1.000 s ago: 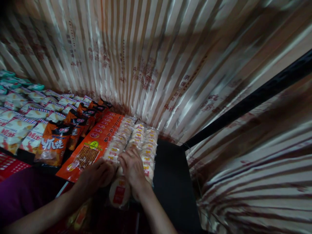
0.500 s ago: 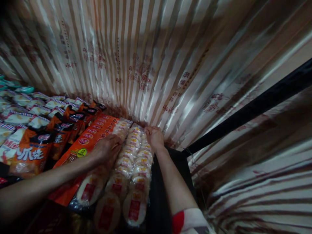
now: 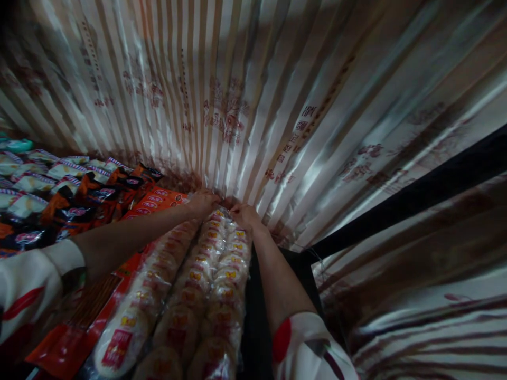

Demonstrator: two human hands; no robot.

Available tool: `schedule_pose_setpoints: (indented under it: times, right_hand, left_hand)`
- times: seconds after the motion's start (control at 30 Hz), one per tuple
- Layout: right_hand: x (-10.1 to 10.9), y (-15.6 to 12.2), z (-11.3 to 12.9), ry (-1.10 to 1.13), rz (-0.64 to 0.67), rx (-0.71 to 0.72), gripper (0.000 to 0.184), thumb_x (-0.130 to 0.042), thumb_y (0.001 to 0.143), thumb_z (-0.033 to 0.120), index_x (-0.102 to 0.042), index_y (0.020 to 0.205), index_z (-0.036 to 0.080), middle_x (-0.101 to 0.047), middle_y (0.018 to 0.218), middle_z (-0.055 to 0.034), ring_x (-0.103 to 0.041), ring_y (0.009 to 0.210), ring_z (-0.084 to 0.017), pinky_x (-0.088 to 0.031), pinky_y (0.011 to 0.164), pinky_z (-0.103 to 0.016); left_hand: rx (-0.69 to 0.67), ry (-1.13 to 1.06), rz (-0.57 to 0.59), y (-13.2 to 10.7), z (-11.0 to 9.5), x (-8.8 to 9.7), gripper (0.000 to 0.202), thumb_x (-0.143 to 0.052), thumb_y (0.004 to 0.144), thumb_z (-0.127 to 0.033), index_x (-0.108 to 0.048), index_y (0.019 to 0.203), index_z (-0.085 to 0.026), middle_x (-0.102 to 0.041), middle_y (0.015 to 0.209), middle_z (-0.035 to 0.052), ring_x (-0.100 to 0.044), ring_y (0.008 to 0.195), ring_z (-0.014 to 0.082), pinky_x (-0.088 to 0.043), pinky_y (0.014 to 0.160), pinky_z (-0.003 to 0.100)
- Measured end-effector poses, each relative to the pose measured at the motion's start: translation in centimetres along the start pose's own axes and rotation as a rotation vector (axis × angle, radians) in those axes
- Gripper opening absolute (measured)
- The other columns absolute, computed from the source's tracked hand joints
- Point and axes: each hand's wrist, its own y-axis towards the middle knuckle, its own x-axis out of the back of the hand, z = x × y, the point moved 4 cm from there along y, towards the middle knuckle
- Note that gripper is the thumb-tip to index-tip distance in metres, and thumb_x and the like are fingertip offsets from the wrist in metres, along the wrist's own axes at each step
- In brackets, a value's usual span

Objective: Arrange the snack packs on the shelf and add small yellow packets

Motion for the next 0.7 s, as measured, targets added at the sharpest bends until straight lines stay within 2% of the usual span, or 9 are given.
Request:
schedule_pose_setpoints:
  times: [0.17, 0.33, 0.57, 0.7]
  right_hand:
    - [-0.1, 0.6, 0.5, 0.096, -0.008, -0.023, 0.013, -0.061, 0.078, 0.025, -0.071, 0.071, 0.019, -0.067, 0.062, 0.0014, -0.058, 0.058, -0.011, -0.040, 0.052, -0.019]
    - [0.6, 0.6, 2.0, -0.047, -0.010, -0.039, 0.014, -0.059, 0.081, 0.025, -0.072, 0.077, 0.020, -0.069, 0.070, 0.0008, -0.060, 0.064, -0.011, -0.040, 0.057, -0.018]
    - [1.0, -0.4, 3.0, -0.120, -0.041, -0.059, 0.015, -0.058, 0.083, 0.026, -0.072, 0.085, 0.021, -0.070, 0.077, -0.0008, -0.061, 0.068, -0.013, -0.041, 0.060, -0.022]
    - [1.5, -1.2, 3.3, -0.123, -0.178, 0.135, 0.012, -0.061, 0.081, 0.023, -0.071, 0.088, 0.021, -0.069, 0.085, -0.0031, -0.061, 0.079, -0.015, -0.044, 0.073, -0.024]
  left_hand:
    - [0.054, 0.051, 0.036, 0.5, 0.5, -0.2, 0.024, -0.057, 0.084, -0.019, -0.071, 0.104, -0.017, -0.069, 0.108, 0.0119, -0.060, 0.108, 0.0267, -0.041, 0.095, 0.036]
    - [0.082, 0.105, 0.050, 0.2, 0.8, 0.5, 0.026, -0.053, 0.088, -0.032, -0.071, 0.102, -0.020, -0.069, 0.110, 0.0074, -0.059, 0.110, 0.0236, -0.043, 0.095, 0.034]
    - [0.102, 0.123, 0.092, -0.1, 0.5, 0.7, 0.022, -0.054, 0.086, -0.029, -0.073, 0.097, -0.024, -0.070, 0.106, 0.0033, -0.061, 0.105, 0.0213, -0.044, 0.091, 0.031]
    - [0.113, 0.157, 0.045, 0.0, 0.5, 0.7, 0.022, -0.054, 0.085, -0.028, -0.073, 0.094, -0.022, -0.068, 0.109, 0.0059, -0.056, 0.112, 0.0245, -0.043, 0.092, 0.034]
